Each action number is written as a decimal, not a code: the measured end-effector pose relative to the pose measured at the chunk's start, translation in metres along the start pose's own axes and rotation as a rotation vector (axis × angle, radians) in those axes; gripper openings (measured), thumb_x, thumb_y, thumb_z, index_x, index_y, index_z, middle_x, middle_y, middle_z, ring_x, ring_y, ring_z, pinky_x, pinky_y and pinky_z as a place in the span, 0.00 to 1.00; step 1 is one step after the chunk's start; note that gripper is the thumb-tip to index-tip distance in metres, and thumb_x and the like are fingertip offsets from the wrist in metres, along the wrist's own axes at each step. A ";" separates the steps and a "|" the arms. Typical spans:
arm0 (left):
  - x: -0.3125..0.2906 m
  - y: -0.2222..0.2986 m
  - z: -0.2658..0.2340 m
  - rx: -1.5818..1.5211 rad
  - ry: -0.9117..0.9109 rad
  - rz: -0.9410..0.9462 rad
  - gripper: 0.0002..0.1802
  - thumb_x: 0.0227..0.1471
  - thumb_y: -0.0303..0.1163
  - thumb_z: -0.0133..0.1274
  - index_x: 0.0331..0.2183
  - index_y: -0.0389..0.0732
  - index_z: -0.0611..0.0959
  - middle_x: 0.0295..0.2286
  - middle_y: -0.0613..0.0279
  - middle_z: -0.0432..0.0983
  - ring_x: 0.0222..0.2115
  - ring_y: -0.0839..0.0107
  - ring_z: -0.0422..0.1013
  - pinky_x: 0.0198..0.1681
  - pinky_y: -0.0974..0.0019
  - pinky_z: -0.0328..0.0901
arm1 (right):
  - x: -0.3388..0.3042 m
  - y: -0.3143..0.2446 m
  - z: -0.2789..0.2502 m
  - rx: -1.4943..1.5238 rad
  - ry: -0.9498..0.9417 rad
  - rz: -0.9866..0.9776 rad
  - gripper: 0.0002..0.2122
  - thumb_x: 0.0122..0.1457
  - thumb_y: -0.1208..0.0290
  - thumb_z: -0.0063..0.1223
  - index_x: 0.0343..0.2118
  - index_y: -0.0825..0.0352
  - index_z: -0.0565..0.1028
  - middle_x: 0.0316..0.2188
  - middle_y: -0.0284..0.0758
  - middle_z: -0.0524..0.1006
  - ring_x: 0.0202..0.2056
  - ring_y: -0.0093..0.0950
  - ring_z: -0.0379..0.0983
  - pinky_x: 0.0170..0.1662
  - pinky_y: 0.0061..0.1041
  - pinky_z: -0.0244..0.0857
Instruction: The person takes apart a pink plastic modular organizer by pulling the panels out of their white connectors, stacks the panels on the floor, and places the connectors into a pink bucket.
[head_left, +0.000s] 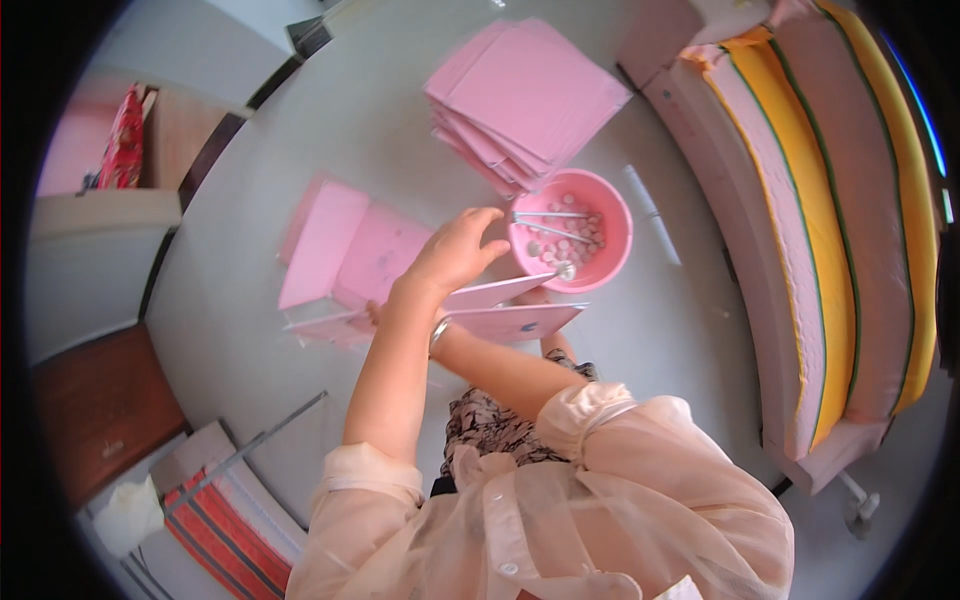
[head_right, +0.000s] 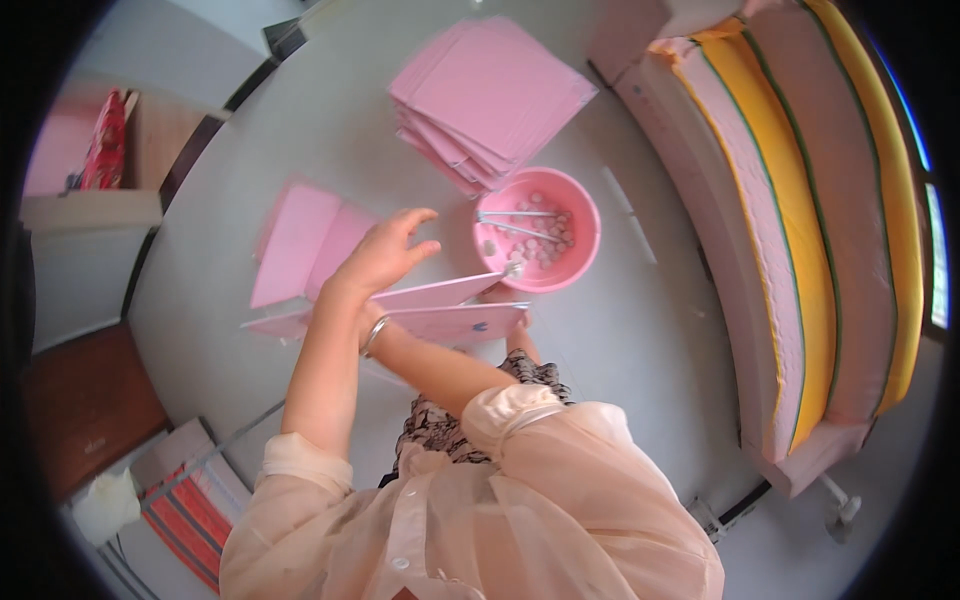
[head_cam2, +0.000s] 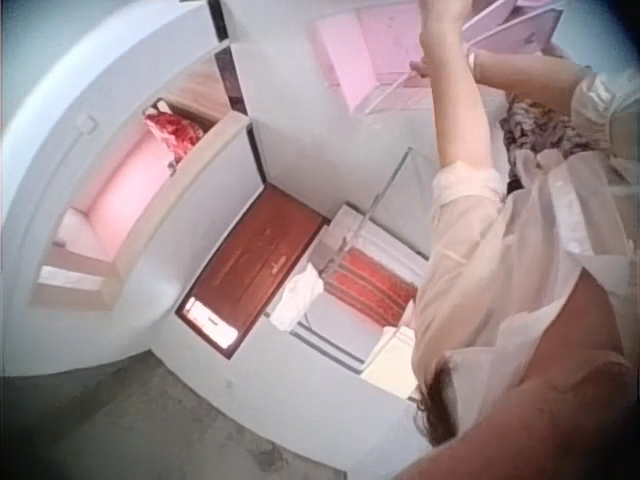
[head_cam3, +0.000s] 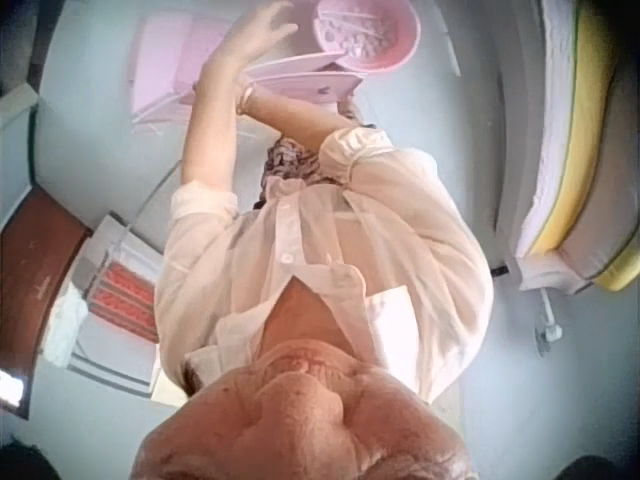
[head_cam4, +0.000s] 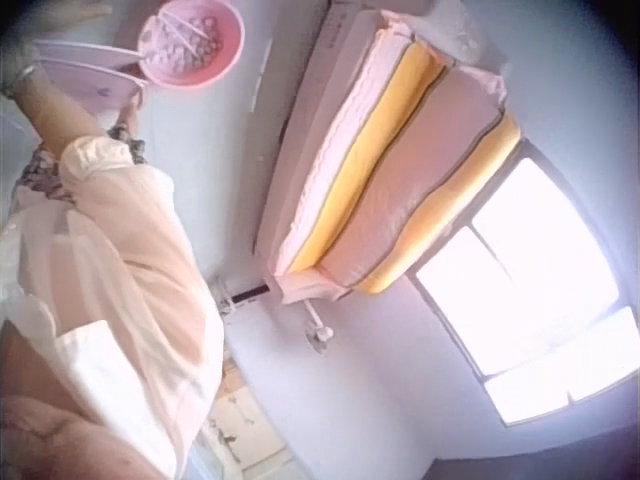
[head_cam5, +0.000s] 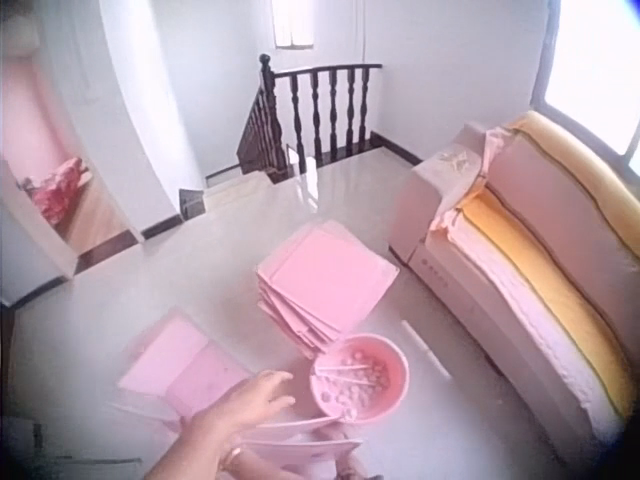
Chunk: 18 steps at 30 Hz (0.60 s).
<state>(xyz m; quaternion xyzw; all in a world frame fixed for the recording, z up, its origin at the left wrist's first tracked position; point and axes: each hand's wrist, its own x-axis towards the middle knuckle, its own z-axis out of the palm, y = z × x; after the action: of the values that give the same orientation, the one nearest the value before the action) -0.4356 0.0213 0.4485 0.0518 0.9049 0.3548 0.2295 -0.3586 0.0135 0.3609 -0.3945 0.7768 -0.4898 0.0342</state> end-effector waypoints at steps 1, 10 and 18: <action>-0.014 -0.001 -0.014 -0.101 0.062 0.022 0.19 0.38 0.29 0.49 0.37 0.39 0.69 0.37 0.52 0.65 0.39 0.57 0.62 0.40 0.64 0.58 | 0.000 0.001 -0.011 -0.004 0.176 -0.114 0.10 0.47 0.68 0.39 0.30 0.66 0.67 0.24 0.38 0.69 0.24 0.34 0.66 0.27 0.28 0.59; -0.146 -0.107 -0.087 0.340 0.261 -0.151 0.13 0.34 0.27 0.52 0.30 0.38 0.75 0.29 0.58 0.70 0.30 0.60 0.66 0.33 0.63 0.60 | -0.004 0.002 -0.028 -0.445 -0.257 -0.019 0.09 0.49 0.64 0.39 0.31 0.62 0.63 0.15 0.29 0.70 0.20 0.25 0.67 0.22 0.24 0.61; -0.162 -0.167 -0.065 0.449 0.214 -0.444 0.09 0.40 0.35 0.48 0.27 0.44 0.75 0.21 0.55 0.70 0.25 0.57 0.66 0.27 0.60 0.59 | -0.006 0.020 -0.073 -0.362 -0.494 0.143 0.08 0.50 0.65 0.38 0.31 0.57 0.67 0.20 0.36 0.72 0.22 0.33 0.70 0.21 0.30 0.62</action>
<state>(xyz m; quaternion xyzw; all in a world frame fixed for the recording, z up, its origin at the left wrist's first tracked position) -0.3098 -0.1848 0.4401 -0.1351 0.9686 0.0912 0.1877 -0.3980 0.0752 0.3809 -0.4456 0.8453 -0.2292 0.1855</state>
